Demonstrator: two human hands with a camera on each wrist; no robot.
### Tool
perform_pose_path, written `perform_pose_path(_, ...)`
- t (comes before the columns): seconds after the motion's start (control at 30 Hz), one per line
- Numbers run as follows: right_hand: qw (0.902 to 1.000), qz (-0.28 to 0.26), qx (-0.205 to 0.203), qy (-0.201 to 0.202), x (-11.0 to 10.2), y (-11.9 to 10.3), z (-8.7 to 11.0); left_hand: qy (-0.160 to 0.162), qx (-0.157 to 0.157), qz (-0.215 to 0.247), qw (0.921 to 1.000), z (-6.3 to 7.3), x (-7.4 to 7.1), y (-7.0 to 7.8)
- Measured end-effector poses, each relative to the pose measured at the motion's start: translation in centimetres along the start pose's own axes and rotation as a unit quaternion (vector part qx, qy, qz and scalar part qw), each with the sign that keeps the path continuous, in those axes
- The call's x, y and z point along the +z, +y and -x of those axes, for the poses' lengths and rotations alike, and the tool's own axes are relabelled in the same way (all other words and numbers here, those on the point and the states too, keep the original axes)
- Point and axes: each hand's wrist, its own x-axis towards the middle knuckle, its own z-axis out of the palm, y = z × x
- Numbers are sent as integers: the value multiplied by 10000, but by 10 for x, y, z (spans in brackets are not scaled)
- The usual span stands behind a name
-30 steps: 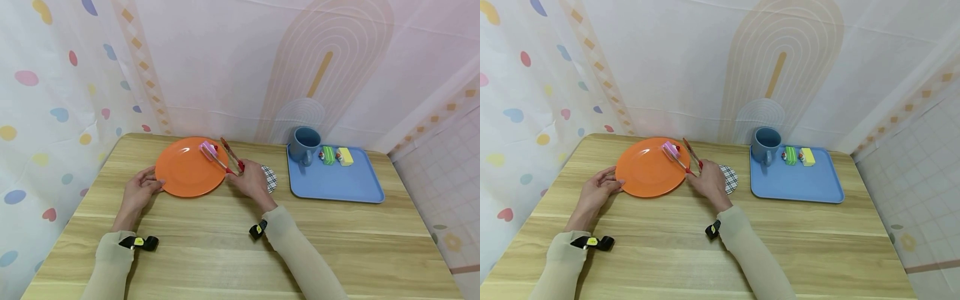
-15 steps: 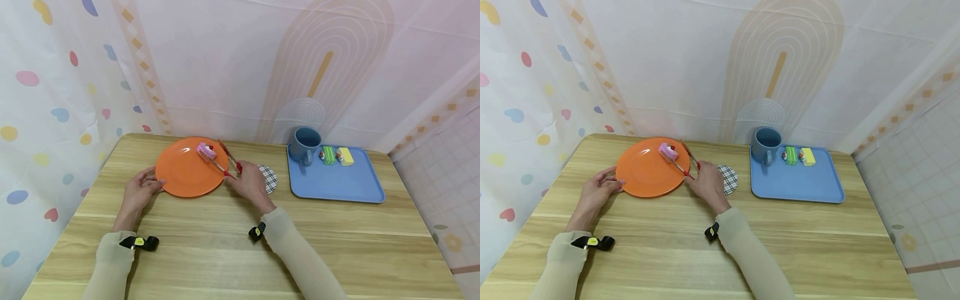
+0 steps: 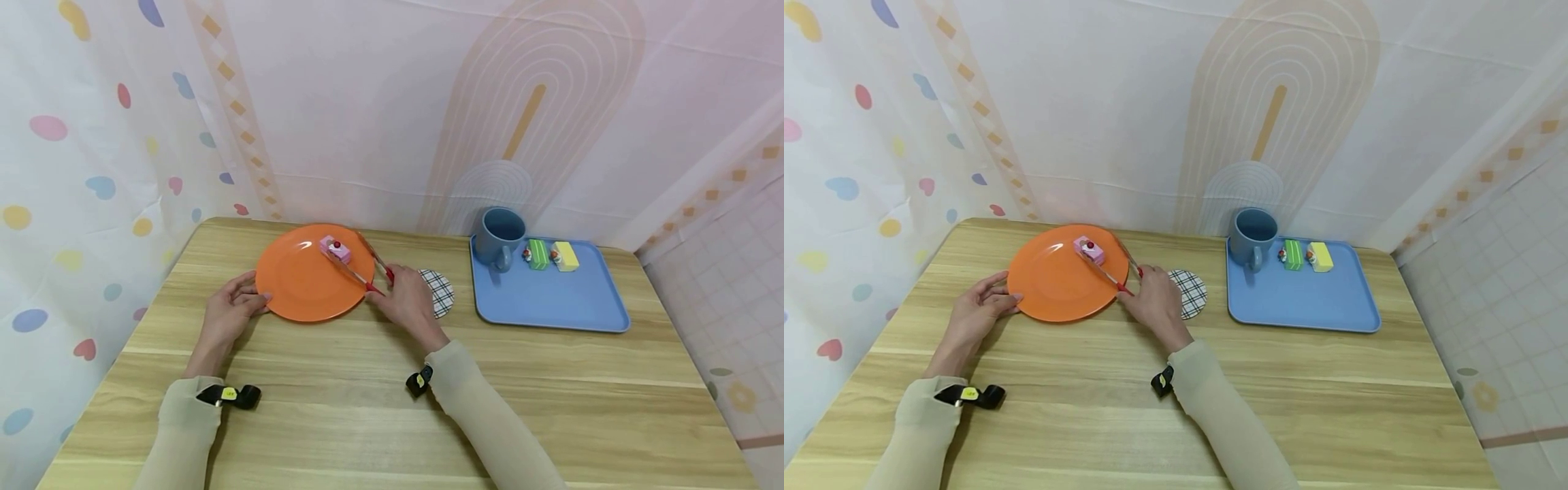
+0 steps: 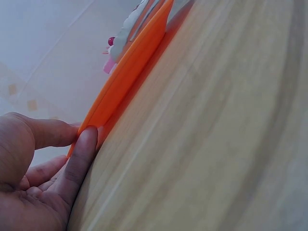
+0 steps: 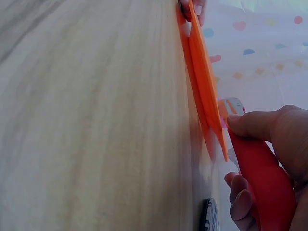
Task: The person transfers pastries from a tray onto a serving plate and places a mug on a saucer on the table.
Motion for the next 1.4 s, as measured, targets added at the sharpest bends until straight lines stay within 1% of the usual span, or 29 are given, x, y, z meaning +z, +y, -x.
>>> perform_pose_path(0.23, 9999, -120, -18, 37, -3, 2, 1, -10, 69, 17, 10000, 1, 1, 0)
perform_pose_path(0.53, 9995, -308, 29, 20, -7, 5, 5, -12, 95, -120, 9999, 2, 3, 2)
perform_pose_path(0.73, 9988, -469, 65, 121, -7, 9, 11, 4, 88, -249, 9996, 2, 2, 1)
perform_pose_path(0.97, 9982, -539, -18, 280, -10, 14, 17, -12, 22, -179, 9998, 2, 1, 0)
perform_pose_path(1.13, 9977, -617, 11, 277, -14, 17, 22, 12, 1, -156, 9999, 0, 1, 0)
perform_pose_path(1.3, 9970, -688, -104, 345, -18, 20, 27, 23, 7, -303, 9995, 2, 2, 0)
perform_pose_path(1.4, 9967, -701, -155, 372, -21, 21, 30, 28, 10, -307, 9995, 3, 2, 0)
